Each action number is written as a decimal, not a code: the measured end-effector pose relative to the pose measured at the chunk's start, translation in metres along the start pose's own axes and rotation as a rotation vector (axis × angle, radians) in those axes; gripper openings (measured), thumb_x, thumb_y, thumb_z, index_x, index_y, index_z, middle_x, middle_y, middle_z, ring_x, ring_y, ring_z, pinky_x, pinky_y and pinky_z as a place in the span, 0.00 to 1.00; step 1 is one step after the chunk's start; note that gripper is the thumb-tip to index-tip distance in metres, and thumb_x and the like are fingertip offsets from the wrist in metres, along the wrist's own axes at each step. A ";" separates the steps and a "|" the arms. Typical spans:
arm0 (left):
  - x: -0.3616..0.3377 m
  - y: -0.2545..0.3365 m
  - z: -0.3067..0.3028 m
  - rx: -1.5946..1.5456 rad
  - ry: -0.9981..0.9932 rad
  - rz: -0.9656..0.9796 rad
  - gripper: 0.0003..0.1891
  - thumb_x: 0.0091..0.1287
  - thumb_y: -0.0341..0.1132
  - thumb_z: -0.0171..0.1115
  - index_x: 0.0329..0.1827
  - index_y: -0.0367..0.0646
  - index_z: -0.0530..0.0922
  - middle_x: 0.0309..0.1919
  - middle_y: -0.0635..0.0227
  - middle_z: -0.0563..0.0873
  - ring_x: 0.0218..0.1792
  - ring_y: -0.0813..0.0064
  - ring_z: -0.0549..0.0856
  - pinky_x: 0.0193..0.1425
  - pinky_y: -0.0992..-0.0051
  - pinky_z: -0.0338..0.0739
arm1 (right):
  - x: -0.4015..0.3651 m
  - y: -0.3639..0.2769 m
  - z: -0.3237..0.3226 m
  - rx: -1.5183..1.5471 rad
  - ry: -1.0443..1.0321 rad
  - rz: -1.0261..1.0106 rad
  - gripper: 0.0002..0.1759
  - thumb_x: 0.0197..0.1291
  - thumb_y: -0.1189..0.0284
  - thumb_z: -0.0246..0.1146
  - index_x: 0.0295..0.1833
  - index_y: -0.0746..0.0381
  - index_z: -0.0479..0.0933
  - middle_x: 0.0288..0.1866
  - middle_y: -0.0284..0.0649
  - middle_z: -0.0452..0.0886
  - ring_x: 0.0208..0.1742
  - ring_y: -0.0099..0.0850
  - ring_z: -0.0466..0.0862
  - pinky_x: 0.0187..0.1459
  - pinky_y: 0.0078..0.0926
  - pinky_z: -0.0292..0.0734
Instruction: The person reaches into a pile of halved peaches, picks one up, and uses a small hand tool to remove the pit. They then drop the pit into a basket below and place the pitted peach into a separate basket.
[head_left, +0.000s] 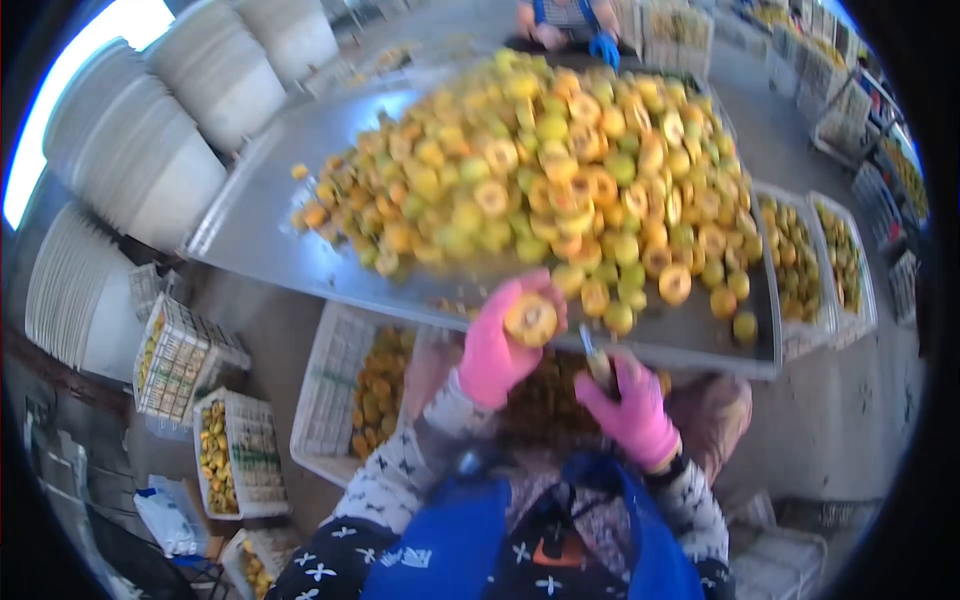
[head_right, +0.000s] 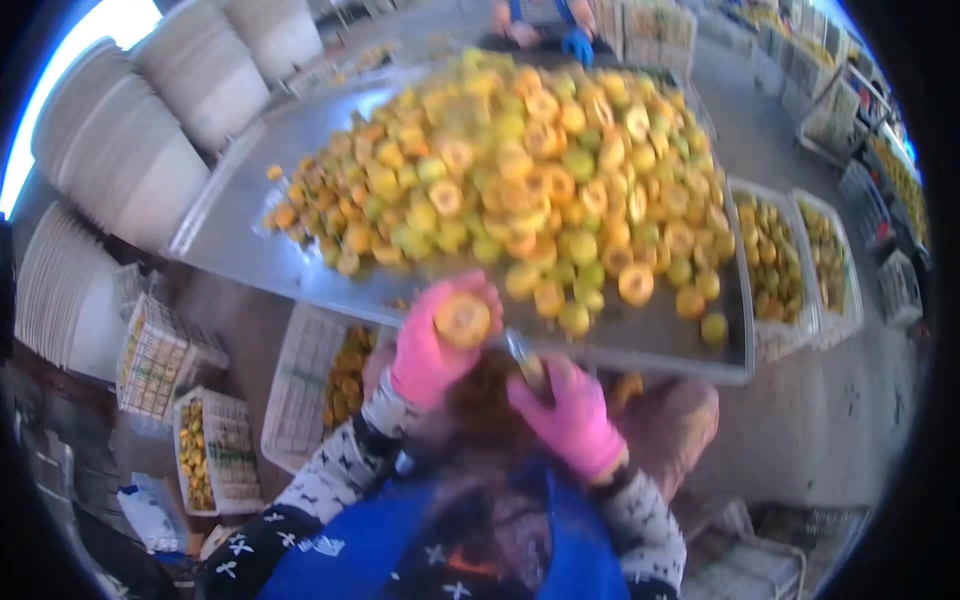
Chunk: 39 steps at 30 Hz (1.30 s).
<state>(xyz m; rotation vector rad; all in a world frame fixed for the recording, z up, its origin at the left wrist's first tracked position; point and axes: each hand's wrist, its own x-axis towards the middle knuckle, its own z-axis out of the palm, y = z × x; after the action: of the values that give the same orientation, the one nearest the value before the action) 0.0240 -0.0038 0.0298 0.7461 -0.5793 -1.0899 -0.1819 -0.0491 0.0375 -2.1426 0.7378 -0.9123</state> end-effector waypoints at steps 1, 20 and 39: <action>-0.010 -0.001 0.007 0.068 0.032 0.014 0.23 0.76 0.42 0.53 0.67 0.36 0.73 0.53 0.55 0.84 0.54 0.59 0.83 0.61 0.59 0.78 | 0.003 -0.004 0.007 0.028 0.006 -0.021 0.19 0.56 0.66 0.73 0.50 0.61 0.77 0.34 0.49 0.83 0.34 0.49 0.85 0.35 0.43 0.79; -0.031 -0.006 0.020 0.078 0.137 -0.128 0.18 0.71 0.26 0.62 0.63 0.37 0.77 0.43 0.64 0.87 0.32 0.78 0.85 0.35 0.82 0.79 | 0.005 -0.006 0.026 -0.491 -0.026 -0.324 0.18 0.60 0.59 0.68 0.49 0.58 0.75 0.34 0.38 0.83 0.34 0.39 0.85 0.35 0.39 0.77; -0.038 -0.007 0.008 0.333 0.096 -0.091 0.14 0.73 0.42 0.65 0.41 0.38 0.82 0.29 0.71 0.83 0.29 0.81 0.79 0.36 0.80 0.75 | -0.022 0.025 0.078 0.687 -0.487 0.608 0.09 0.64 0.68 0.64 0.36 0.61 0.75 0.22 0.34 0.75 0.22 0.27 0.75 0.25 0.27 0.68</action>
<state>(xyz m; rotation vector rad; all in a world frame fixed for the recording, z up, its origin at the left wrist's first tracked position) 0.0001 0.0276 0.0274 1.1175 -0.6582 -1.0470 -0.1404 -0.0201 -0.0311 -1.3236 0.6394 -0.2344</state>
